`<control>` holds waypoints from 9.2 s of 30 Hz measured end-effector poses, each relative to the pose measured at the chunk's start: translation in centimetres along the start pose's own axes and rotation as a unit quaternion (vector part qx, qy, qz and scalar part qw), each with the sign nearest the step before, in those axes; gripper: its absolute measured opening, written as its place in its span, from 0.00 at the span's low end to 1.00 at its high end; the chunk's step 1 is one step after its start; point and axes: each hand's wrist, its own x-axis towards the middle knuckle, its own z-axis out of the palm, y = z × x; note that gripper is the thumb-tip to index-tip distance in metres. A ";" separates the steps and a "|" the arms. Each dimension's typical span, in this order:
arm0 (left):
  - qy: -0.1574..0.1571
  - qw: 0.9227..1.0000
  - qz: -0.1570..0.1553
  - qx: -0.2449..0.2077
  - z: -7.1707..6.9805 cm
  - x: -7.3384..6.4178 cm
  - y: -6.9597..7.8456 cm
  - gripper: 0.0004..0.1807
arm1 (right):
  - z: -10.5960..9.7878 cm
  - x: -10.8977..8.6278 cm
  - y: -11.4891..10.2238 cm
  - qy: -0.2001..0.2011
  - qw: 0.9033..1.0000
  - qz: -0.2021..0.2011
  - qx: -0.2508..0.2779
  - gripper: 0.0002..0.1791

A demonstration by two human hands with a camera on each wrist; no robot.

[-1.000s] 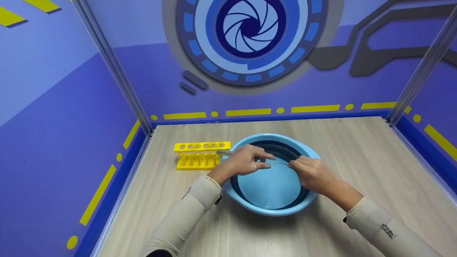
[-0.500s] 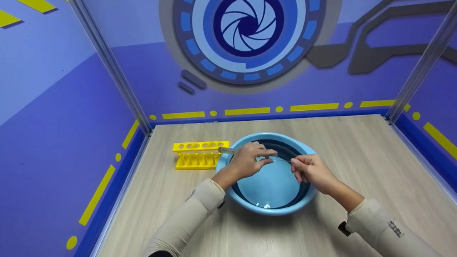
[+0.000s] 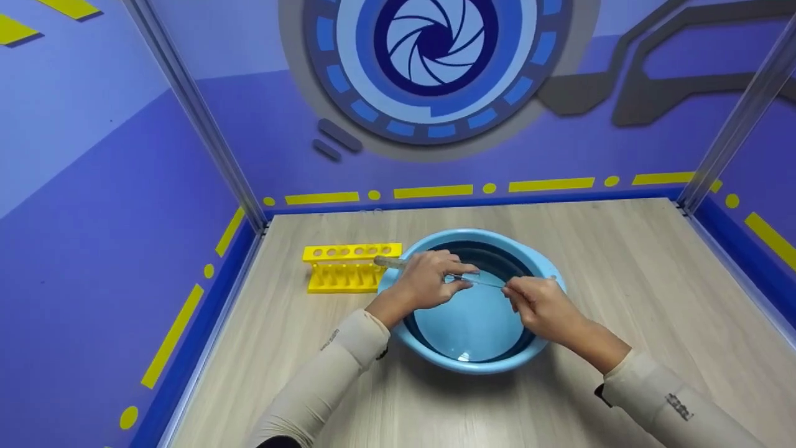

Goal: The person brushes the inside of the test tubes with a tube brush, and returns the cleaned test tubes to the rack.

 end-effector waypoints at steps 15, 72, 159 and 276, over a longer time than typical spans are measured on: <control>-0.057 0.997 -0.027 -0.044 -0.5 -0.5 0.6 0.17 | -0.4 0.0 1.0 0.047 0.967 -0.200 -0.152 0.15; -0.061 0.997 -0.019 -0.041 -0.6 0.4 0.6 0.18 | -0.8 0.3 1.8 0.037 0.975 -0.171 -0.136 0.22; -0.021 0.996 -0.045 -0.072 -1.9 -2.6 -4.0 0.18 | -8.1 -6.4 1.5 -0.003 0.976 0.168 0.140 0.20; -0.045 0.998 0.004 -0.033 -0.8 -0.2 0.6 0.18 | -0.8 -0.4 -1.5 0.012 0.999 -0.011 -0.051 0.11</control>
